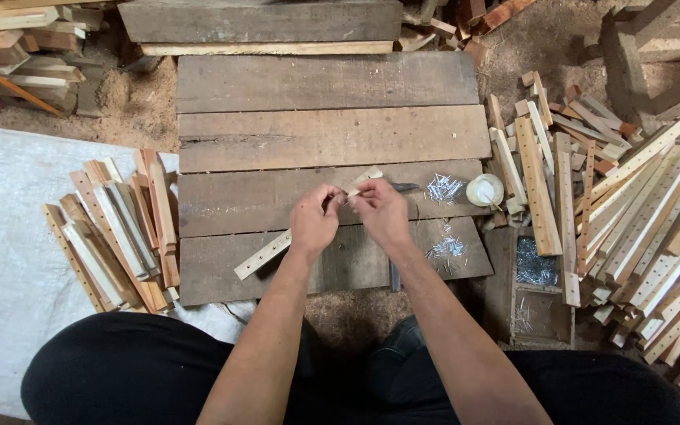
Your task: Assembling small wooden frames by gluing and nailing slats together
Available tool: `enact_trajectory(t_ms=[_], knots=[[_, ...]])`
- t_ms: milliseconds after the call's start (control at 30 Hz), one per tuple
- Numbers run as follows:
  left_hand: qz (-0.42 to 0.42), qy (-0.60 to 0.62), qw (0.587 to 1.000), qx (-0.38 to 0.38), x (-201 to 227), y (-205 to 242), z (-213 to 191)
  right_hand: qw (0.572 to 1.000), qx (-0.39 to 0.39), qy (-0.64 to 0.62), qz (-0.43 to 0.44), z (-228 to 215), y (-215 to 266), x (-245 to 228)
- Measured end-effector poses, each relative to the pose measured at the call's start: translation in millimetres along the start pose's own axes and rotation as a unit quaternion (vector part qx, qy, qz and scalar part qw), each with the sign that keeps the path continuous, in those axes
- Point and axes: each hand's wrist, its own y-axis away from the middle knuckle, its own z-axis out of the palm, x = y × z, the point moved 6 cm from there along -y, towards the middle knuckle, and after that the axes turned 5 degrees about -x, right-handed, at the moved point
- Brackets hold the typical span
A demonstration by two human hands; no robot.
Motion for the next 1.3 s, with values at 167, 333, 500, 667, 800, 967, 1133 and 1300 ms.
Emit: enact_trajectory(t_ms=[167,333,500,667,800,967,1133,1300], knots=[[0.002,-0.025,1.000,0.013,8,7,2,0.952,0.081,0.293,0.044,-41,30,-8],[0.010,-0.055,0.998,0.013,10,9,4,0.904,-0.007,0.395,0.163,-62,29,50],[0.043,-0.087,0.995,0.021,7,10,6,0.973,0.032,0.045,0.225,-53,45,53],[0.062,-0.094,0.993,0.024,0,9,10,0.976,0.073,0.127,0.162,-63,59,18],[0.088,-0.117,0.989,0.028,-9,-1,21,0.969,0.101,0.198,0.106,-58,87,-67],[0.110,-0.143,0.983,0.034,1,9,17,0.960,0.085,0.265,-0.042,-38,102,-73],[0.133,-0.158,0.977,0.053,-12,1,27,0.945,-0.037,0.314,-0.082,-21,115,-72],[0.082,-0.159,0.983,0.033,-23,-4,36,0.943,-0.064,0.311,-0.101,-13,113,-69]])
